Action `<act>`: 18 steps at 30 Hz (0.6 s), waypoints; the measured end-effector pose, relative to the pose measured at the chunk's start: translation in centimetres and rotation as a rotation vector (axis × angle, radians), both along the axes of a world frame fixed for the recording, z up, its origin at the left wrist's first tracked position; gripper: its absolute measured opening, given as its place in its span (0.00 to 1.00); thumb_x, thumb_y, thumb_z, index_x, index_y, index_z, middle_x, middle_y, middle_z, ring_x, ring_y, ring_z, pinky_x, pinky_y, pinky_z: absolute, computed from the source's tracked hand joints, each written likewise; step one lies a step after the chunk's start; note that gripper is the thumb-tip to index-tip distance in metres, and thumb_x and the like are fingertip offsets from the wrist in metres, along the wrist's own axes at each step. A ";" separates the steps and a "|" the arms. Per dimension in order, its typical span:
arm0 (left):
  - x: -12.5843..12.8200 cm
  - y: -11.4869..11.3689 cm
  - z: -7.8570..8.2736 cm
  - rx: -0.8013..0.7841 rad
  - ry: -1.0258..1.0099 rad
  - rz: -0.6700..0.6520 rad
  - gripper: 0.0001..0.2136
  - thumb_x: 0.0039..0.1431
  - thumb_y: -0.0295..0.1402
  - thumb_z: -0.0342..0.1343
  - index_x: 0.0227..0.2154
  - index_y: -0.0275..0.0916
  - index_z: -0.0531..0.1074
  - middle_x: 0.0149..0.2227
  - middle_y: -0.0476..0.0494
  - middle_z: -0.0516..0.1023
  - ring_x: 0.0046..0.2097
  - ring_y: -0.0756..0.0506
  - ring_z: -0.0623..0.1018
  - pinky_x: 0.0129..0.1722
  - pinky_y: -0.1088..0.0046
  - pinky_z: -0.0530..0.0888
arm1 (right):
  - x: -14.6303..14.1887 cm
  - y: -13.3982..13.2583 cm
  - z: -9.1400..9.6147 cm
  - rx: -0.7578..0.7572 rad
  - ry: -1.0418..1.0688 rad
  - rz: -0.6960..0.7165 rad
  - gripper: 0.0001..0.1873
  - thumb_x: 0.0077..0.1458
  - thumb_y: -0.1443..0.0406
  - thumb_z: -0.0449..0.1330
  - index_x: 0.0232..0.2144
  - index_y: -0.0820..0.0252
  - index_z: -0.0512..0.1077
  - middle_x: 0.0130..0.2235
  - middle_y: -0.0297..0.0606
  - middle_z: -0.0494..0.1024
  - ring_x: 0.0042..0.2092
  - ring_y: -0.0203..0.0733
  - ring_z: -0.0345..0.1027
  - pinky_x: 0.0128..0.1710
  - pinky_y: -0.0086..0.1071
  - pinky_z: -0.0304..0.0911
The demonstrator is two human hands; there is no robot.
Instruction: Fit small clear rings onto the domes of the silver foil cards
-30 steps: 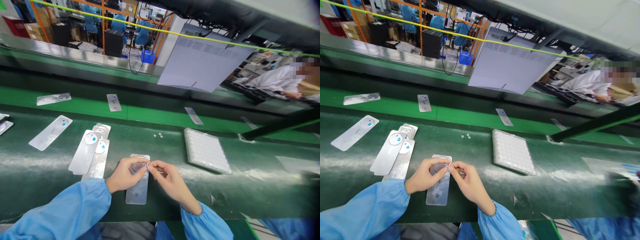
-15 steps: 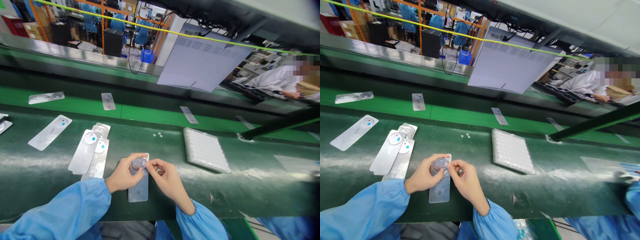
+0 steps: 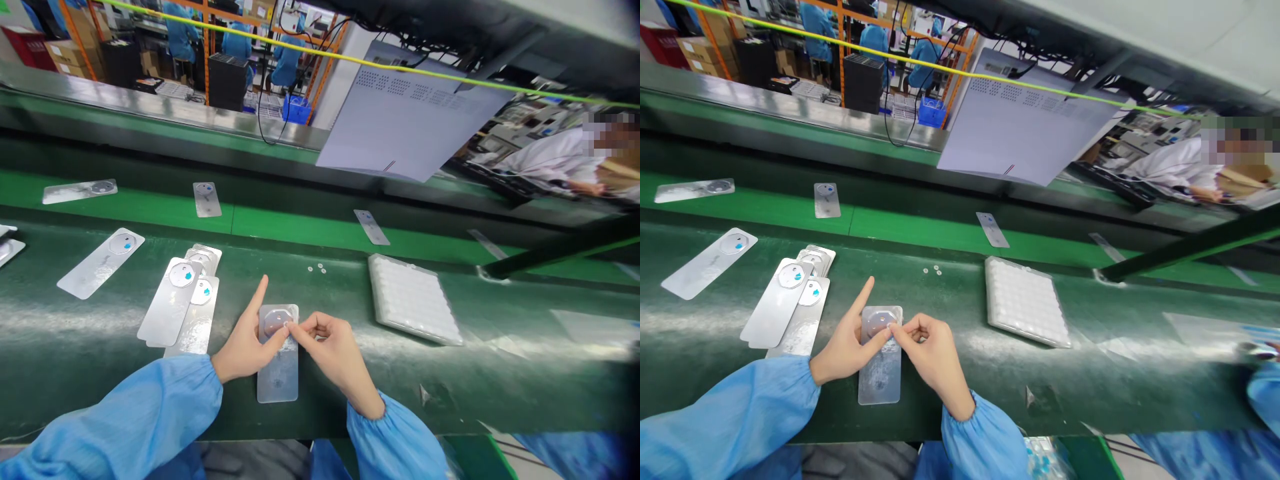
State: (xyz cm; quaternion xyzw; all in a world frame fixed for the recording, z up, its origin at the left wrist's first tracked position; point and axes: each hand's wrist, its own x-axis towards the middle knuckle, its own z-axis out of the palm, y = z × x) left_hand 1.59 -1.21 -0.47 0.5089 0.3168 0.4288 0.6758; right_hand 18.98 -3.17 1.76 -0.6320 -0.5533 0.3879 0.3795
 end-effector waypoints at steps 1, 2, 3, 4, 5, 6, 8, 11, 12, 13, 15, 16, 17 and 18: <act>0.1 0.2 0.0 -0.030 -0.009 0.019 0.48 0.61 0.33 0.62 0.73 0.43 0.33 0.31 0.52 0.74 0.31 0.51 0.73 0.35 0.76 0.72 | 0.0 0.3 -0.1 -0.007 0.036 -0.014 0.26 0.47 0.46 0.71 0.19 0.58 0.67 0.19 0.33 0.71 0.23 0.36 0.62 0.23 0.29 0.58; 0.1 0.4 0.0 -0.056 0.000 0.042 0.47 0.60 0.34 0.63 0.73 0.42 0.36 0.32 0.51 0.75 0.32 0.51 0.74 0.36 0.75 0.73 | 0.1 0.6 -0.2 -0.019 0.081 -0.022 0.28 0.44 0.46 0.73 0.18 0.57 0.64 0.18 0.30 0.69 0.22 0.35 0.62 0.22 0.28 0.58; 0.2 0.7 -0.1 -0.077 0.022 0.067 0.47 0.59 0.35 0.65 0.73 0.41 0.41 0.34 0.50 0.76 0.33 0.51 0.75 0.37 0.75 0.73 | 0.1 0.9 -0.4 -0.036 0.133 -0.020 0.29 0.42 0.45 0.74 0.19 0.56 0.63 0.18 0.29 0.68 0.21 0.34 0.61 0.21 0.28 0.58; 0.2 0.9 -0.2 -0.097 0.051 0.092 0.45 0.57 0.36 0.66 0.72 0.39 0.47 0.35 0.48 0.78 0.34 0.50 0.76 0.37 0.75 0.73 | 0.1 1.1 -0.7 -0.062 0.195 -0.001 0.29 0.42 0.44 0.73 0.21 0.56 0.64 0.18 0.28 0.67 0.20 0.34 0.61 0.20 0.27 0.58; 0.1 1.1 -0.4 -0.117 0.076 0.118 0.41 0.56 0.36 0.67 0.69 0.38 0.55 0.37 0.46 0.79 0.35 0.50 0.77 0.37 0.75 0.74 | 0.2 1.2 -1.0 -0.098 0.270 0.034 0.28 0.44 0.43 0.72 0.24 0.57 0.66 0.18 0.27 0.68 0.20 0.34 0.62 0.19 0.26 0.58; 0.1 1.3 -0.6 -0.139 0.092 0.141 0.36 0.55 0.37 0.68 0.65 0.36 0.62 0.38 0.44 0.80 0.36 0.49 0.78 0.37 0.75 0.74 | 0.2 1.3 -1.4 -0.133 0.351 0.070 0.28 0.46 0.41 0.69 0.28 0.57 0.68 0.19 0.28 0.69 0.20 0.34 0.63 0.18 0.25 0.58; -0.1 1.7 -0.8 -0.185 0.086 0.186 0.26 0.53 0.38 0.69 0.54 0.33 0.73 0.41 0.40 0.81 0.39 0.45 0.80 0.39 0.73 0.76 | 0.4 1.2 -2.3 -0.171 0.495 0.111 0.31 0.51 0.37 0.63 0.34 0.58 0.71 0.22 0.31 0.72 0.20 0.35 0.65 0.15 0.25 0.57; 0.3 3.6 0.0 -0.223 0.019 0.227 0.24 0.51 0.36 0.70 0.49 0.35 0.71 0.39 0.38 0.82 0.37 0.42 0.83 0.38 0.67 0.78 | 0.7 0.7 -3.8 -0.133 0.621 0.093 0.32 0.55 0.36 0.59 0.36 0.60 0.72 0.24 0.35 0.74 0.20 0.35 0.66 0.14 0.24 0.57; 0.7 5.0 0.6 -0.214 0.021 0.247 0.26 0.52 0.35 0.69 0.52 0.36 0.68 0.39 0.39 0.82 0.35 0.42 0.83 0.37 0.66 0.79 | 0.8 0.6 -4.2 -0.112 0.627 0.088 0.31 0.56 0.37 0.59 0.35 0.60 0.73 0.23 0.35 0.74 0.20 0.35 0.66 0.14 0.23 0.56; 1.2 6.7 1.5 -0.193 0.038 0.271 0.29 0.53 0.33 0.68 0.56 0.37 0.64 0.39 0.39 0.82 0.34 0.42 0.83 0.36 0.65 0.79 | 0.7 0.5 -4.5 -0.096 0.623 0.087 0.31 0.56 0.38 0.59 0.34 0.61 0.73 0.22 0.35 0.73 0.20 0.34 0.65 0.14 0.23 0.55; 2.0 11.3 3.7 -0.110 0.194 0.399 0.29 0.58 0.31 0.64 0.60 0.38 0.59 0.42 0.38 0.82 0.36 0.43 0.84 0.39 0.66 0.79 | 0.6 0.5 -4.8 -0.074 0.604 0.084 0.31 0.56 0.38 0.60 0.32 0.61 0.73 0.21 0.34 0.72 0.19 0.33 0.63 0.14 0.23 0.54; 2.2 13.8 4.9 -0.082 0.260 0.453 0.30 0.60 0.31 0.63 0.62 0.37 0.57 0.45 0.36 0.81 0.38 0.43 0.83 0.41 0.66 0.78 | 0.5 0.6 -4.9 -0.067 0.602 0.081 0.31 0.56 0.38 0.60 0.32 0.61 0.73 0.21 0.34 0.71 0.19 0.33 0.62 0.14 0.23 0.53; 2.1 16.2 6.2 -0.060 0.310 0.489 0.30 0.61 0.32 0.63 0.62 0.35 0.57 0.46 0.33 0.81 0.42 0.42 0.83 0.44 0.65 0.77 | 0.4 0.6 -4.8 -0.059 0.608 0.073 0.31 0.57 0.38 0.59 0.31 0.61 0.73 0.21 0.33 0.71 0.19 0.33 0.62 0.14 0.23 0.53; 1.6 18.4 7.4 -0.039 0.369 0.519 0.31 0.60 0.34 0.64 0.62 0.32 0.59 0.47 0.30 0.80 0.46 0.39 0.82 0.46 0.64 0.76 | 0.3 0.7 -4.8 -0.053 0.616 0.066 0.31 0.56 0.38 0.59 0.31 0.61 0.73 0.21 0.33 0.70 0.19 0.33 0.61 0.14 0.24 0.52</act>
